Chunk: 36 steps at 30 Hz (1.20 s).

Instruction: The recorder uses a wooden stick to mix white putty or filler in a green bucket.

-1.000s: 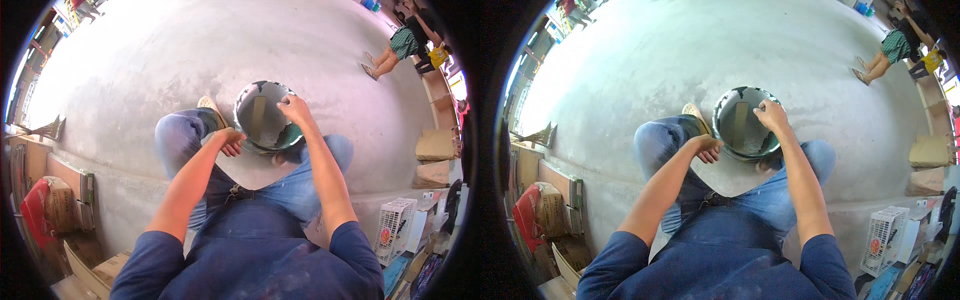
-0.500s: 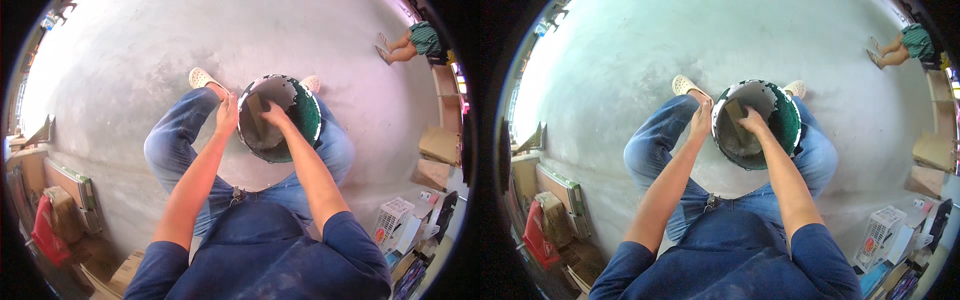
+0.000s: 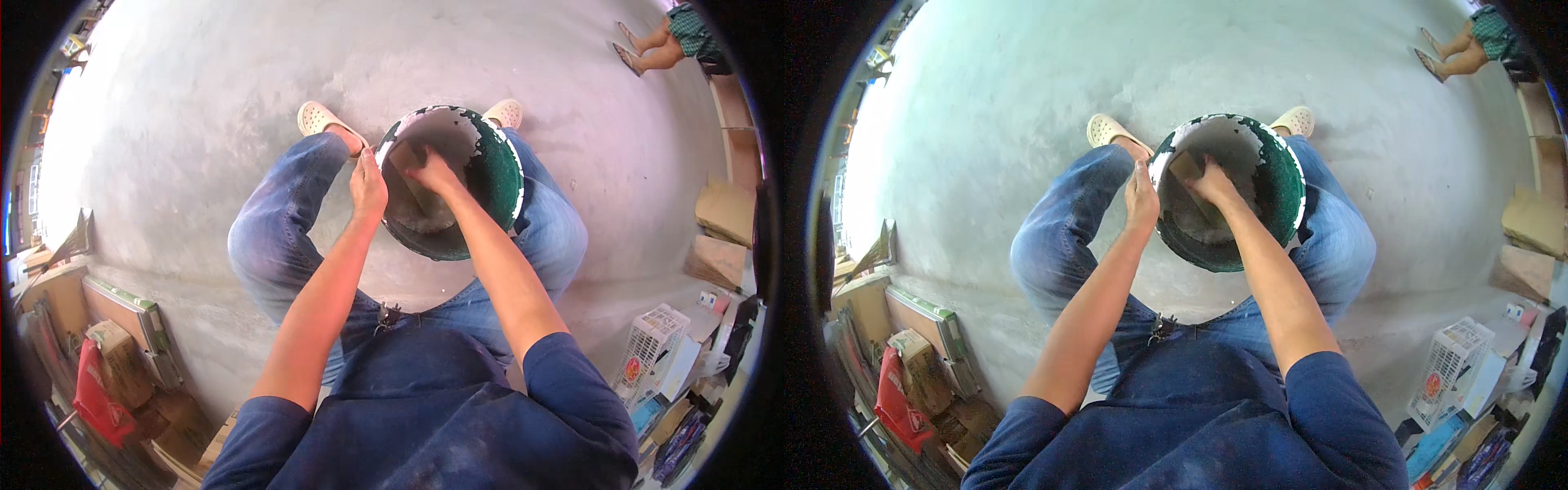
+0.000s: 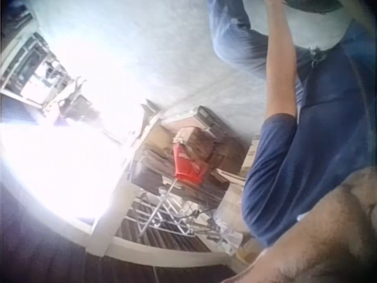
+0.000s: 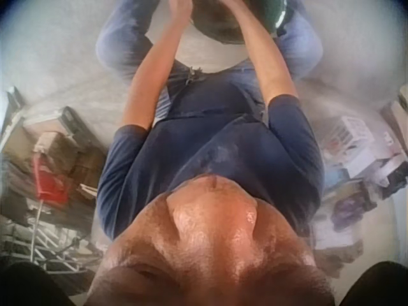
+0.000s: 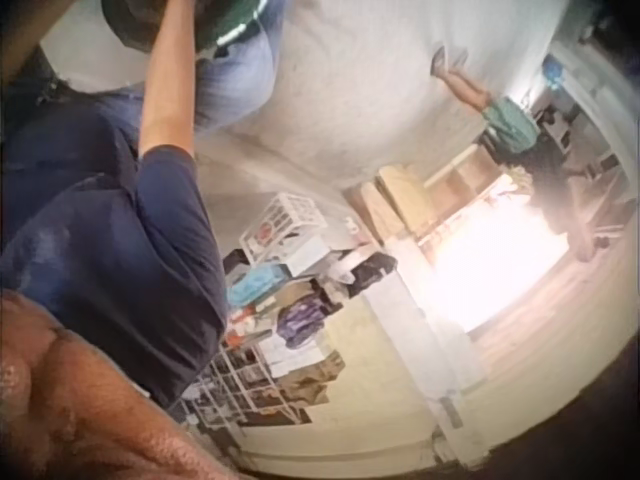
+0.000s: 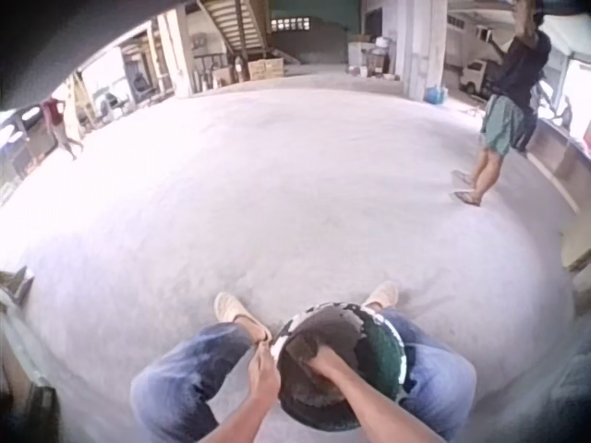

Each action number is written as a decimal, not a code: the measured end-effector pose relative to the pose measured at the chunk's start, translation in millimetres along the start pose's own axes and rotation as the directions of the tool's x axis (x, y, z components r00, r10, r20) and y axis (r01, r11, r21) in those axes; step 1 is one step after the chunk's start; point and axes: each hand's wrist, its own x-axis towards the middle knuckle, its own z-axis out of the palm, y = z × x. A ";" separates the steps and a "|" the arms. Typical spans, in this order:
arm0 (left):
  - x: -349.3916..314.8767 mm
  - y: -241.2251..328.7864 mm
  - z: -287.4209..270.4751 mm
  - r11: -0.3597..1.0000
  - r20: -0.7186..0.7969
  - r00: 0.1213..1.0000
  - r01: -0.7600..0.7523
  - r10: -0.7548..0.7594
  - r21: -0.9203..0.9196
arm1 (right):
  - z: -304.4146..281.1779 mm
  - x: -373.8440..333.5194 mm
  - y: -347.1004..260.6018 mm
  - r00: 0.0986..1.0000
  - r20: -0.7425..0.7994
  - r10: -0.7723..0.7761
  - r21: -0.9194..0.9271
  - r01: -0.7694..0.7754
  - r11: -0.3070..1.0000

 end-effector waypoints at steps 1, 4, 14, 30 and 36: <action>-0.1 -1.9 -1.8 1.000 -0.016 1.000 -0.007 0.008 0.002 | 2.5 2.5 -4.8 1.000 -0.007 -0.007 0.005 0.007 1.000; 1.9 -7.9 -6.8 0.997 -0.044 0.999 0.005 -0.002 0.078 | 12.4 14.4 -13.6 0.973 0.175 0.151 0.112 -0.172 0.979; 12.9 -22.8 -8.4 0.981 -0.060 0.997 0.062 -0.052 0.182 | -58.9 -64.3 -35.4 0.904 0.367 0.217 -0.057 -0.211 0.976; 14.1 5.4 -49.3 0.890 0.196 0.871 0.456 -0.451 0.026 | -91.9 -240.3 -102.7 0.999 -0.018 -0.039 0.038 0.039 0.998; 31.2 21.0 -12.6 0.975 0.277 0.947 0.113 -0.165 0.193 | -119.4 -280.2 -122.9 0.994 0.106 0.004 0.154 -0.020 0.988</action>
